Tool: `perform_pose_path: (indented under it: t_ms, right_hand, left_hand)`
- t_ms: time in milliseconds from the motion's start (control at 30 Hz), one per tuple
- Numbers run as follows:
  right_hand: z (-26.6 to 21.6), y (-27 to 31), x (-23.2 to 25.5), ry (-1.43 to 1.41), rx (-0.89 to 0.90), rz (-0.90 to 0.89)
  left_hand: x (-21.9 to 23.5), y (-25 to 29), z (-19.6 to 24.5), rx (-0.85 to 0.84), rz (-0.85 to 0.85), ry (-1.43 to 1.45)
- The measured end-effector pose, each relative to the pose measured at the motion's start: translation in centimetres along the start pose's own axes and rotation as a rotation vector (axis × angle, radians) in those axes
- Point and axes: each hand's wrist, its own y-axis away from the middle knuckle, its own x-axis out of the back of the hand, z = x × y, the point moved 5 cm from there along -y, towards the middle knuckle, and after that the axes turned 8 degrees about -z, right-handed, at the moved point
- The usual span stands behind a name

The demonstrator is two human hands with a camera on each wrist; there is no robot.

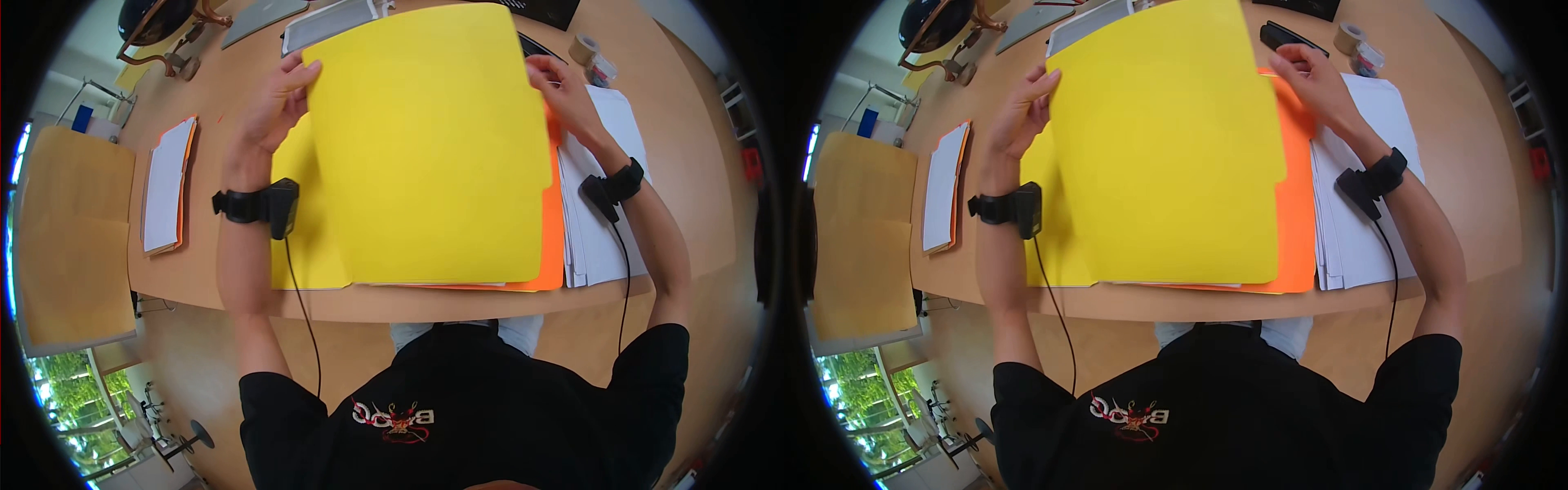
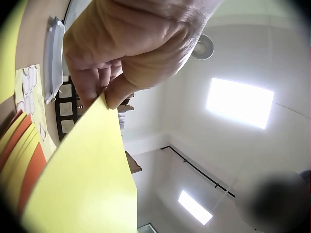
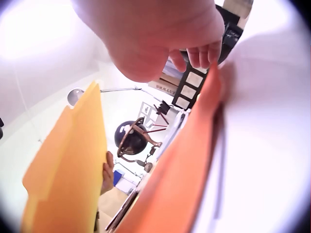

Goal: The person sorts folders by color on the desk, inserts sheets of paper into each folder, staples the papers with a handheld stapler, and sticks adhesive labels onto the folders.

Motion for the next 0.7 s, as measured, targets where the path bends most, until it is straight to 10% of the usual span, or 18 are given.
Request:
perform_pose_path:
  t_ms: [367,700]
  right_hand:
    - [-0.2,2.3,-1.0,0.079,-0.027,-0.087]
    - [2.1,2.2,-0.3,-0.164,-0.003,-0.049]
  left_hand:
    - [19.1,10.8,0.5,0.271,0.476,-0.195]
    - [20.2,11.1,-6.3,0.26,0.576,-0.289]
